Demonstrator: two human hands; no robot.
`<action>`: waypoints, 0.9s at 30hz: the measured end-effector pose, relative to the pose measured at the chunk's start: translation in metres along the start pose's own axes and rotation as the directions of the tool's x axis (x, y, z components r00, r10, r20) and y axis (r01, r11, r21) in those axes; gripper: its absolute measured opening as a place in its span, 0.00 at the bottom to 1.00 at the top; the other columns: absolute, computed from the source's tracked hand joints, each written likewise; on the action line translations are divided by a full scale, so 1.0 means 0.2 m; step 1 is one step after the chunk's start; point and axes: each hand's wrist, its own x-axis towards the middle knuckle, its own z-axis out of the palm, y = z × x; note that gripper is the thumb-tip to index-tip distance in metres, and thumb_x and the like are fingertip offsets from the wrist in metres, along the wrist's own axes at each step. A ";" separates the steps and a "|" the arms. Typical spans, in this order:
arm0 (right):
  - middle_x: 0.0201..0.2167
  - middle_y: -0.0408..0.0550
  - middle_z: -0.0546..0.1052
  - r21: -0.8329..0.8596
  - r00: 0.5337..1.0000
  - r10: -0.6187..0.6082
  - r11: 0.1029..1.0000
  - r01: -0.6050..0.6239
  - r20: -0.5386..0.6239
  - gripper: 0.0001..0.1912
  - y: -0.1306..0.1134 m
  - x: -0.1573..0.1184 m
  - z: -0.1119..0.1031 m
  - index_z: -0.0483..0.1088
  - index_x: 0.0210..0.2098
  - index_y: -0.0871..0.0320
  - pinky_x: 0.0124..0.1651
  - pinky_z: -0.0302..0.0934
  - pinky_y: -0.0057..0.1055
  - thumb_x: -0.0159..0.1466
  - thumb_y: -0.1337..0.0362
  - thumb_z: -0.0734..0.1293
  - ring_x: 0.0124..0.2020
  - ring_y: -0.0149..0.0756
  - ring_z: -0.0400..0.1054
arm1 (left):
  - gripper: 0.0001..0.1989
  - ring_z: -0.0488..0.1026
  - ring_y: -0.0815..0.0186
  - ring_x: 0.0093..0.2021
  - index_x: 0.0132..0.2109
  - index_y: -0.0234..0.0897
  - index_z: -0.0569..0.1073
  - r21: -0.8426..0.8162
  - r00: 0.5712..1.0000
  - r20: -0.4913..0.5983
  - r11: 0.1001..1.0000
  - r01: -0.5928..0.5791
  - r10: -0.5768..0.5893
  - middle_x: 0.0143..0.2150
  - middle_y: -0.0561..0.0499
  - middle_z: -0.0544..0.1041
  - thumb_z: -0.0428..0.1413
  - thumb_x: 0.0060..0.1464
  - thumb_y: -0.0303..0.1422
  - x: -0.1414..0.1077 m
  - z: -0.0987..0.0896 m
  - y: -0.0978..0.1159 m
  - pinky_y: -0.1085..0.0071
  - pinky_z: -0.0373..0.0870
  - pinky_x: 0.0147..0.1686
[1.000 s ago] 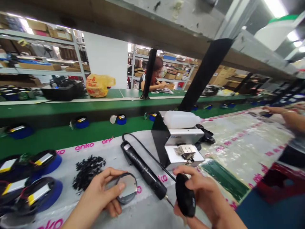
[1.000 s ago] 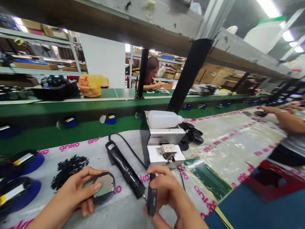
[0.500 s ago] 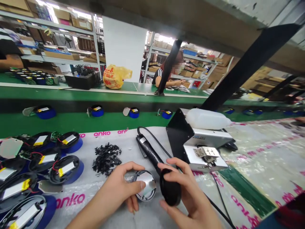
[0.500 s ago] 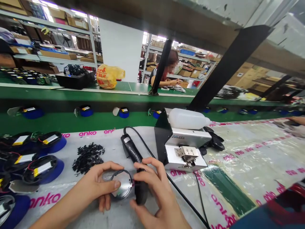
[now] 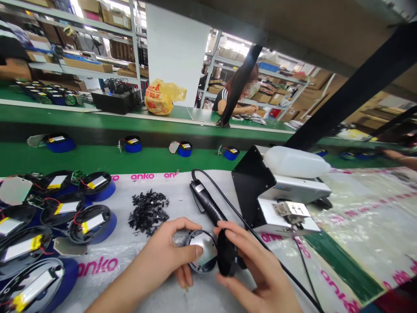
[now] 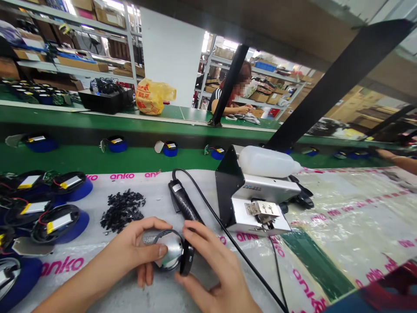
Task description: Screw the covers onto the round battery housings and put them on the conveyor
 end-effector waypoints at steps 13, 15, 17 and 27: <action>0.68 0.43 0.63 -0.165 0.853 0.156 0.983 -0.084 0.498 0.36 -0.13 0.25 -0.09 0.57 0.68 0.43 0.66 0.59 0.36 0.64 0.60 0.72 0.65 0.42 0.62 | 0.25 0.84 0.62 0.30 0.57 0.32 0.75 -0.278 0.937 0.341 0.960 0.028 0.072 0.34 0.43 0.85 0.66 0.52 0.33 0.00 -0.14 0.00 0.72 0.79 0.32; 0.67 0.44 0.65 -0.162 0.835 0.153 0.984 -0.077 0.529 0.36 -0.12 0.28 -0.09 0.59 0.67 0.44 0.66 0.59 0.39 0.63 0.60 0.73 0.65 0.45 0.63 | 0.24 0.84 0.61 0.31 0.58 0.32 0.75 -0.316 0.922 0.380 0.947 0.057 0.071 0.36 0.41 0.85 0.64 0.54 0.29 0.00 -0.16 0.00 0.70 0.80 0.34; 0.66 0.44 0.66 -0.167 0.830 0.127 0.985 -0.041 0.543 0.36 -0.11 0.30 -0.09 0.60 0.67 0.44 0.65 0.60 0.41 0.63 0.58 0.73 0.64 0.47 0.64 | 0.22 0.84 0.62 0.32 0.58 0.32 0.76 -0.343 0.909 0.409 0.937 0.070 0.082 0.36 0.42 0.84 0.61 0.55 0.26 0.00 -0.17 0.00 0.70 0.80 0.36; 0.58 0.46 0.74 -0.192 0.904 0.048 0.981 0.038 0.425 0.37 -0.08 0.27 -0.06 0.66 0.63 0.44 0.56 0.70 0.40 0.56 0.65 0.77 0.54 0.50 0.74 | 0.20 0.83 0.68 0.29 0.54 0.33 0.79 -0.351 0.880 0.464 0.933 0.080 0.099 0.35 0.46 0.82 0.53 0.57 0.19 0.01 -0.18 -0.01 0.72 0.79 0.36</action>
